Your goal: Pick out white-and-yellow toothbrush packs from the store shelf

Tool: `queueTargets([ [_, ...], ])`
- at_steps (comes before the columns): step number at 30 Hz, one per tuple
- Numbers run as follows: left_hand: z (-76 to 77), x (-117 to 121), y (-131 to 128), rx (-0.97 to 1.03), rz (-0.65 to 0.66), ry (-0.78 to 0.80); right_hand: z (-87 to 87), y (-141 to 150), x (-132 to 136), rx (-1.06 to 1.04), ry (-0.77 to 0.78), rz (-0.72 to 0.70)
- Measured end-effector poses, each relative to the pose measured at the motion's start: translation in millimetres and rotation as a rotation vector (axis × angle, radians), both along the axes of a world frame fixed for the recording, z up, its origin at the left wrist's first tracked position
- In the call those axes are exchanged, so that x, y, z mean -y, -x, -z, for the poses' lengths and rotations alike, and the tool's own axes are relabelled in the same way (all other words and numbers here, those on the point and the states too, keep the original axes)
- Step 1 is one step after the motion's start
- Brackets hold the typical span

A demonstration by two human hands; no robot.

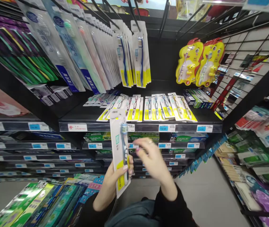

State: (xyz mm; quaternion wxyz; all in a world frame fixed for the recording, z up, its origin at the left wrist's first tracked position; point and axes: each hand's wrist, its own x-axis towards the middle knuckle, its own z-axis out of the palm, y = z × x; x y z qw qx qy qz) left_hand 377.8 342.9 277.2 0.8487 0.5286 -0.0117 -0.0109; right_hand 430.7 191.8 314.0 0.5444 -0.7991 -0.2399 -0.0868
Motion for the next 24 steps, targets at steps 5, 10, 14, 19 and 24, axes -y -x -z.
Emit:
queueTargets([
  [5,-8.9,-7.8,6.4,0.023,0.076,0.183,-36.6,-94.9,38.1,0.232,0.447,0.787],
  [10,-14.5,-15.5,5.4,0.071,0.198,0.297,-58.4,-158.1,39.9,0.105,0.973,0.838],
  [14,-12.8,-20.3,4.9,0.103,0.293,0.341,-56.8,-172.1,36.5,0.060,1.090,0.797],
  [19,-14.4,-21.9,5.4,0.050,0.254,0.425,-64.2,-182.0,34.5,-0.121,1.129,0.772],
  [24,-17.6,-22.0,5.2,0.045,0.216,0.469,-79.0,-190.1,37.3,-0.329,1.044,0.724],
])
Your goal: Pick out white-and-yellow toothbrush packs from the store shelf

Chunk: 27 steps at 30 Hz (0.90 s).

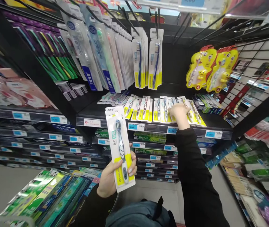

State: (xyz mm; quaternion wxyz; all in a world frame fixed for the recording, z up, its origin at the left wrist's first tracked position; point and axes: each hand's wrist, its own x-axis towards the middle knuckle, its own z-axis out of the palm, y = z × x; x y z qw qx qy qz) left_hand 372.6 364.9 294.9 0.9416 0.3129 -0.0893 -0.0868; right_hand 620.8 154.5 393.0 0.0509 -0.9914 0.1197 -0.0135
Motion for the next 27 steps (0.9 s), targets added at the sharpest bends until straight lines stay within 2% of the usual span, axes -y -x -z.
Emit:
queueTargets([
  [4,3.7,-2.3,-0.1,0.007,-0.003,-0.026,-2.8,-2.5,1.4,0.033,-0.078,0.068],
  [7,7.6,-4.8,0.5,-0.004,-0.043,-0.069,-3.5,10.1,-0.6,0.198,-0.117,0.134],
  [10,8.8,-6.9,0.3,-0.059,-0.094,-0.128,-5.0,43.7,-1.5,0.421,-0.192,0.174],
  [13,5.7,-6.7,-2.5,-0.130,-0.197,-0.159,-2.5,89.5,-4.2,0.639,-0.385,0.126],
  [14,4.1,-5.8,-4.1,-0.142,-0.217,-0.162,0.3,104.6,-7.2,0.721,-0.472,0.088],
  [16,1.5,-2.5,-7.8,-0.150,-0.228,-0.151,9.9,132.8,-17.6,0.786,-0.718,-0.090],
  [18,1.3,2.2,-10.8,-0.163,-0.216,-0.129,25.1,157.9,-34.0,0.649,-1.007,-0.350],
  [20,5.0,7.3,-12.1,-0.208,-0.208,-0.119,44.6,180.1,-54.2,0.412,-1.167,-0.542],
  [22,11.9,11.1,-11.5,-0.255,-0.213,-0.138,65.0,199.3,-74.5,0.288,-1.083,-0.581],
  [24,20.0,12.5,-9.7,-0.246,-0.229,-0.183,81.6,215.0,-90.9,0.318,-0.880,-0.529],
  [27,28.2,10.1,-7.4,-0.186,-0.191,-0.262,93.1,231.3,-101.4,0.358,-0.660,-0.459],
])
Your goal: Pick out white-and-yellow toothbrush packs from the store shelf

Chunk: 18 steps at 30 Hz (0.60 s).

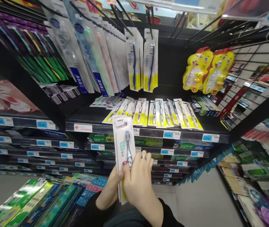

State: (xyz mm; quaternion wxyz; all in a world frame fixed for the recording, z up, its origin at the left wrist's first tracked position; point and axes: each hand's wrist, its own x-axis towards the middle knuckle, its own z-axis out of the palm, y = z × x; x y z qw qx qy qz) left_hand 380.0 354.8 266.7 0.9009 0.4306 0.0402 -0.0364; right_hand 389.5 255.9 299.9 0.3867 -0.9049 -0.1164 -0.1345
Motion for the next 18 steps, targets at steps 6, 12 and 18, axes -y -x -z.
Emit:
queueTargets([
  [6,-2.0,-10.5,-2.5,0.010,0.225,-0.030,-17.9,-16.8,33.2,-0.043,0.047,-0.183],
  [12,-8.3,-14.0,0.3,0.078,0.222,0.001,-54.2,-128.3,69.6,0.221,0.165,0.354],
  [18,-12.5,-14.1,12.9,0.060,0.115,0.006,-70.1,-189.7,54.9,-0.012,0.600,0.496],
])
